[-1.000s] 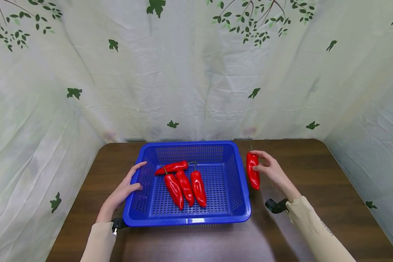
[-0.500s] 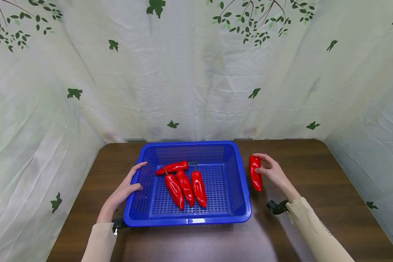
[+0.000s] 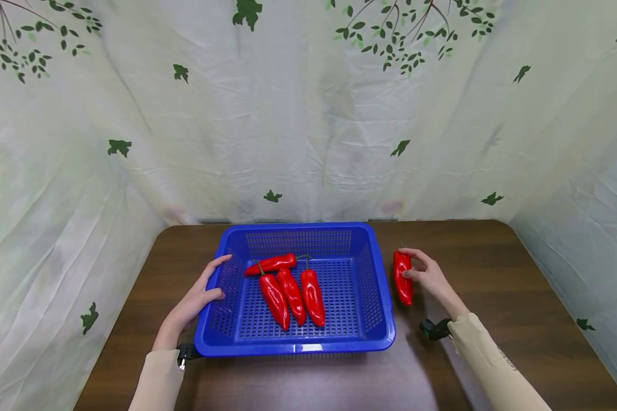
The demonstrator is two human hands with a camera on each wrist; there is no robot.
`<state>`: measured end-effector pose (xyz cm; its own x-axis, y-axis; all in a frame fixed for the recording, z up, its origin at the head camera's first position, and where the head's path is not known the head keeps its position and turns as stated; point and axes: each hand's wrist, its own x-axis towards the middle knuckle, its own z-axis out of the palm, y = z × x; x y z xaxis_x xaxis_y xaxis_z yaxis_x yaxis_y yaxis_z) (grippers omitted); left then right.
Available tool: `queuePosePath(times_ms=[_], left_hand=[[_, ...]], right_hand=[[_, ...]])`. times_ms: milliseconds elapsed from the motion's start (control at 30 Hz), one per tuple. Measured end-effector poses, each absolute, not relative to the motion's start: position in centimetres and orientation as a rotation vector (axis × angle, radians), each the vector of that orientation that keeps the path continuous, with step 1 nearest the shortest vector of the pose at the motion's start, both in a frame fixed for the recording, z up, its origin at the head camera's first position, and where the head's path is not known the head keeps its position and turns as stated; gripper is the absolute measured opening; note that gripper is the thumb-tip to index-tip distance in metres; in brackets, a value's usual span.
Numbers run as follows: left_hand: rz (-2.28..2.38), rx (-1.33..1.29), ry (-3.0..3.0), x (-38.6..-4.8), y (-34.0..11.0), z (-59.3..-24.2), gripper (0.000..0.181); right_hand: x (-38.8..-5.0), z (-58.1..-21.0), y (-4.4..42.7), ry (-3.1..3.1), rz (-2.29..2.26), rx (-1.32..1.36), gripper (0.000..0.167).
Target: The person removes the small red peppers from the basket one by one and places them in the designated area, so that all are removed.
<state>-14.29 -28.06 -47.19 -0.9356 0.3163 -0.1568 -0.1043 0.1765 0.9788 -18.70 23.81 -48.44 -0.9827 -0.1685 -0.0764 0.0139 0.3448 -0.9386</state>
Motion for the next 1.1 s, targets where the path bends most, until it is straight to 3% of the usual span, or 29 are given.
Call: queuePosePath(times_ms=[1100], left_hand=[[1.806, 0.230, 2.156, -14.5, -28.2, -47.3, 0.074]], right_hand=[[-19.1, -49.9, 23.4, 2.546, -1.492, -0.113, 0.053]])
